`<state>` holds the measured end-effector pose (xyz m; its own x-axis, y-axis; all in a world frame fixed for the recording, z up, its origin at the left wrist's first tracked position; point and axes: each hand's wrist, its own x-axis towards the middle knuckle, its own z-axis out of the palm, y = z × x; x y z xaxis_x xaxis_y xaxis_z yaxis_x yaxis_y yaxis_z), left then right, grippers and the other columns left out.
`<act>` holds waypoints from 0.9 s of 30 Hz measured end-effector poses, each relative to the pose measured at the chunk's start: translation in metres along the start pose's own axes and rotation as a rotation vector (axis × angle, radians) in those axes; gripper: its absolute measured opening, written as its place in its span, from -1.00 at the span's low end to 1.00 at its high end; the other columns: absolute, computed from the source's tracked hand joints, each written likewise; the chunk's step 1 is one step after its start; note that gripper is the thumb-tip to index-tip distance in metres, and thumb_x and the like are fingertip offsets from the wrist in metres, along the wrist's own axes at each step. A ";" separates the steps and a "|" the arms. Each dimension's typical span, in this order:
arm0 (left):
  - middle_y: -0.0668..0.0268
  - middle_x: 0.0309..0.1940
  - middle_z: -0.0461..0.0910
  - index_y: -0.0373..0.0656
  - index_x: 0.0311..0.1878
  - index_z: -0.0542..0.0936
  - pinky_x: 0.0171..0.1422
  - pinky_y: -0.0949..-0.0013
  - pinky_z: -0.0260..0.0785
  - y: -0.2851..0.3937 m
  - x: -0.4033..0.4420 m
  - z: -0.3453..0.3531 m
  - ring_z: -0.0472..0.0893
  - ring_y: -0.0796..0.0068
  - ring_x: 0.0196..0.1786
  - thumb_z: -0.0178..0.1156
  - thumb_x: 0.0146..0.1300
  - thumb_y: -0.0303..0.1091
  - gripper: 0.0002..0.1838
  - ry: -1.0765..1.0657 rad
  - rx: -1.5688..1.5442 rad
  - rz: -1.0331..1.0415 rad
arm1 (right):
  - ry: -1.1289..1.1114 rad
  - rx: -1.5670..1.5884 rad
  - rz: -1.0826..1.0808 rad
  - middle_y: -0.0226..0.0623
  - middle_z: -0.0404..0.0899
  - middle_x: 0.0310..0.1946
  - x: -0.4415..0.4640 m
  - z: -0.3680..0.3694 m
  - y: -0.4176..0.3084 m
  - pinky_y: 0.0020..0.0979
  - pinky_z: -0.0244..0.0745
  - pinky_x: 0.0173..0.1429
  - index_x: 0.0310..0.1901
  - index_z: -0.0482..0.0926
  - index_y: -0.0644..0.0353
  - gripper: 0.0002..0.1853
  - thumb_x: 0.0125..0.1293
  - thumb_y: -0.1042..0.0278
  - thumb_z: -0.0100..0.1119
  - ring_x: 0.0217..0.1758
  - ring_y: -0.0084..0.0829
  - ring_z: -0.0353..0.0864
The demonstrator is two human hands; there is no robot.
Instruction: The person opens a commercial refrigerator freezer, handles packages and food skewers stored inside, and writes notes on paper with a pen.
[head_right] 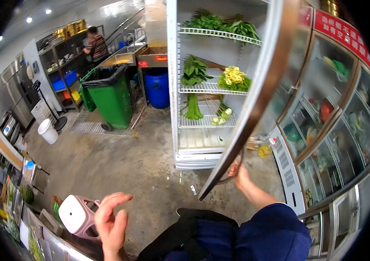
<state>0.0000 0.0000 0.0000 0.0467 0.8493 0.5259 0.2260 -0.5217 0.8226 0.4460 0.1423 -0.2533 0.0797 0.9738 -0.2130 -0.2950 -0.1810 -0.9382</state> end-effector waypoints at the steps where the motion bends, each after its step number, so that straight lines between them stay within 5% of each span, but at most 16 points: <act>1: 0.04 -0.31 0.57 -0.36 -0.22 0.52 -0.07 0.11 0.40 0.024 0.019 0.004 0.55 0.16 -0.21 -0.03 0.15 -0.50 -0.81 -0.034 -0.040 0.288 | 0.093 0.003 -0.075 -0.38 0.53 -0.50 0.015 0.030 0.003 -0.39 0.33 -0.24 -0.36 0.45 0.07 -0.38 0.31 -0.35 -0.39 -0.30 -0.46 0.57; 2: 0.01 -0.36 0.56 -0.37 -0.34 0.50 -0.19 0.11 0.41 0.039 0.034 0.012 0.56 0.15 -0.29 0.00 0.07 -0.52 -0.86 -0.143 -0.318 0.387 | 0.110 -0.003 -0.104 -0.35 0.55 -0.42 0.029 0.056 -0.005 -0.36 0.38 -0.11 -0.34 0.45 0.10 -0.37 0.31 -0.36 -0.38 -0.28 -0.43 0.58; 4: -0.05 -0.34 0.57 -0.41 -0.36 0.54 -0.22 0.15 0.41 0.074 0.044 0.035 0.57 0.13 -0.31 -0.10 0.19 -0.24 -0.63 -0.211 -0.774 0.492 | 0.164 -0.031 -0.295 -0.29 0.55 -0.26 0.003 0.123 -0.043 -0.37 0.33 0.14 -0.03 0.44 0.24 -0.38 0.34 -0.25 -0.27 -0.10 -0.40 0.55; 6: -0.07 -0.31 0.58 -0.44 -0.30 0.58 -0.16 0.20 0.38 0.078 0.059 0.062 0.57 0.13 -0.31 -0.24 0.38 0.06 -0.34 -0.224 -0.919 0.643 | 0.037 -0.369 -0.510 -0.30 0.50 -0.18 0.027 0.169 -0.071 -0.41 0.35 0.09 -0.04 0.43 0.23 -0.56 0.39 -0.03 -0.14 -0.10 -0.48 0.49; 8: 0.00 -0.39 0.59 -0.42 -0.37 0.59 -0.20 0.22 0.36 0.087 0.047 0.090 0.56 0.19 -0.38 -0.26 0.40 0.05 -0.34 -0.041 -1.045 0.479 | 0.034 -0.491 -0.646 -0.28 0.52 -0.26 0.096 0.180 -0.044 -0.39 0.39 -0.05 -0.06 0.39 0.26 -0.66 0.32 0.14 0.04 -0.20 -0.45 0.50; 9: 0.03 -0.43 0.59 -0.40 -0.40 0.59 -0.21 0.22 0.35 0.091 0.040 0.105 0.55 0.22 -0.42 -0.27 0.41 0.04 -0.33 0.054 -1.107 0.400 | 0.037 -0.658 -0.672 -0.13 0.54 -0.24 0.124 0.185 -0.039 -0.29 0.42 -0.07 -0.05 0.35 0.26 -0.62 0.31 0.10 0.02 -0.18 -0.27 0.55; 15: 0.14 -0.55 0.59 -0.35 -0.48 0.60 -0.25 0.26 0.32 0.068 0.089 0.115 0.53 0.30 -0.50 -0.26 0.41 0.01 -0.35 -0.066 -0.891 0.414 | 0.119 -0.982 -0.597 0.04 0.54 -0.20 0.238 0.245 -0.068 -0.14 0.41 -0.04 -0.08 0.25 0.35 -0.63 0.30 0.18 -0.04 -0.11 0.01 0.54; 21: 0.14 -0.53 0.59 -0.35 -0.46 0.60 -0.26 0.26 0.32 0.041 0.138 0.127 0.54 0.30 -0.49 -0.24 0.42 -0.03 -0.39 -0.120 -0.857 0.411 | 0.235 -1.098 -0.323 0.14 0.53 -0.17 0.310 0.291 -0.110 -0.07 0.40 0.03 -0.03 0.21 0.33 -0.56 0.30 0.08 -0.04 -0.07 0.05 0.54; 27: 0.13 -0.55 0.58 -0.37 -0.46 0.60 -0.28 0.28 0.32 0.018 0.177 0.132 0.54 0.31 -0.50 -0.20 0.41 -0.07 -0.42 -0.116 -0.873 0.329 | 0.312 -1.117 -0.291 0.09 0.57 -0.23 0.335 0.304 -0.119 -0.08 0.40 0.02 -0.05 0.11 0.26 -0.59 0.32 0.10 -0.07 -0.11 0.03 0.57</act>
<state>0.1408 0.1516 0.0793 0.0855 0.6267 0.7746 -0.6234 -0.5728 0.5323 0.2185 0.5317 -0.1306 0.2794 0.9507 0.1348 0.7510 -0.1289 -0.6476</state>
